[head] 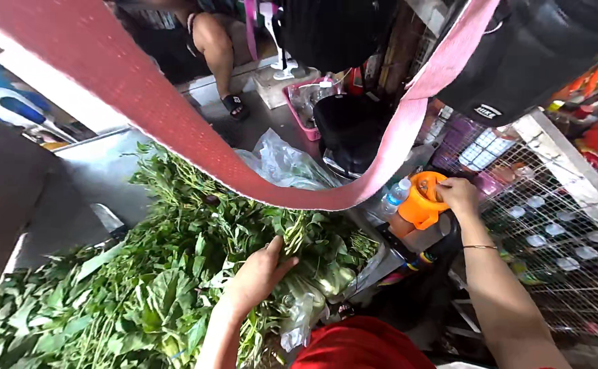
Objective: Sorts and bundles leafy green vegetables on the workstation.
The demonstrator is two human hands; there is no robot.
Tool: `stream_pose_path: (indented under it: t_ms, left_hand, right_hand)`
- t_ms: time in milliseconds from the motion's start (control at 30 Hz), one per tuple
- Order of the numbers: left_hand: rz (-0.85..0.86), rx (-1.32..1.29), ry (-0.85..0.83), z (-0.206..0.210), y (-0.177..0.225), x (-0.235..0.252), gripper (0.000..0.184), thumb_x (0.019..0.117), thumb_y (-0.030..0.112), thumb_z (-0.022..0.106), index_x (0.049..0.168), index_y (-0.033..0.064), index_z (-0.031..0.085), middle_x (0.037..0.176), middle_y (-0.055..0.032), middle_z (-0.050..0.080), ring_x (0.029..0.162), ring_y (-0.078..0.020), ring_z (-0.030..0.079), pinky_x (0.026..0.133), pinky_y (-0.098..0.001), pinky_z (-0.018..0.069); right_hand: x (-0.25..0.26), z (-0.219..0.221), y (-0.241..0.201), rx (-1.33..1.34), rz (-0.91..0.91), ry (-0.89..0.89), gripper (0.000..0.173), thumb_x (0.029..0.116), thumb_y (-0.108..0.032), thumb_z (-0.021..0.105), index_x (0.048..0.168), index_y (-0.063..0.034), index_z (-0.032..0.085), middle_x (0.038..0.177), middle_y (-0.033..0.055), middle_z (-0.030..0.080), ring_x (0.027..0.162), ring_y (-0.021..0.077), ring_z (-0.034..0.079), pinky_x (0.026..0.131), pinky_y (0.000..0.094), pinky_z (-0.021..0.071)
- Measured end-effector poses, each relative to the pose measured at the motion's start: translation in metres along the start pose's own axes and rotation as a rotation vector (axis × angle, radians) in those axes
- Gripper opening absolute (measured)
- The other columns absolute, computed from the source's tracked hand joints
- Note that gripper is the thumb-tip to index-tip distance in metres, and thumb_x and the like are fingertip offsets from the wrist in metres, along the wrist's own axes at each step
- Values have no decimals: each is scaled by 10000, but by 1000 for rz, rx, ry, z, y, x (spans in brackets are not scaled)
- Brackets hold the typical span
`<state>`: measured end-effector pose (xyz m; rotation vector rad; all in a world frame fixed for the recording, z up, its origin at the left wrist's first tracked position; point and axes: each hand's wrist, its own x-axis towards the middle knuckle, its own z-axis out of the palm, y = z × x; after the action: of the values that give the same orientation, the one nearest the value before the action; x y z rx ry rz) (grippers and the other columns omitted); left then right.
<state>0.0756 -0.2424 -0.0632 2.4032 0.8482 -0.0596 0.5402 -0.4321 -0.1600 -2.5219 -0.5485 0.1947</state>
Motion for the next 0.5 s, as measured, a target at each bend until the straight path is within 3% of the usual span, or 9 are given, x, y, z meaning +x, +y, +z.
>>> stream_pose_path:
  t_ms: [67,167,233,333,400,500]
  left_hand:
    - [84,-10,59,5,-7,-2,511,1020,347,623,1300,-73,540,1001,-267,675,950,-428,692,870,-588,538]
    - [164,-15,109,9,-15,-4,516,1032,386,571,1260,-77,553,955,-254,670,898,-419,695,819,-588,551]
    - [156,-24,90,7,-13,-5,502,1036,384,544,1255,-68,558,953,-247,662,897,-414,686,815,-589,541]
    - [161,-18,85,5,-9,-6,485,1040,364,566,1254,-71,566,954,-251,673,897,-417,694,825,-589,549]
    - [182,-11,91,5,-10,-7,476,1033,346,595,1242,-81,575,966,-255,681,910,-417,701,843,-585,555]
    - [210,-14,99,6,-13,-4,456,1030,338,601,1221,-76,587,965,-245,687,912,-402,705,852,-569,559]
  right_hand:
    - [6,-8,9,119,-5,16,281,979,-211,693,1113,33,733,1173,299,677,1172,479,610,1015,691,418]
    - [9,-13,21,297,-28,23,234,956,-137,720,1088,57,718,1076,283,688,999,404,656,931,604,492]
    - [8,-16,25,371,-26,23,215,968,-107,698,1101,61,711,1063,259,699,953,353,672,906,542,524]
    - [-2,-28,25,418,-100,111,275,1008,-122,634,1184,89,655,1072,254,701,942,306,694,902,476,555]
    - [-15,-31,16,507,-227,196,345,1003,-114,620,1244,131,590,1040,239,691,862,224,691,838,387,581]
    - [-47,-25,-15,881,-347,215,304,977,-55,560,1243,88,531,915,48,646,722,74,666,724,262,603]
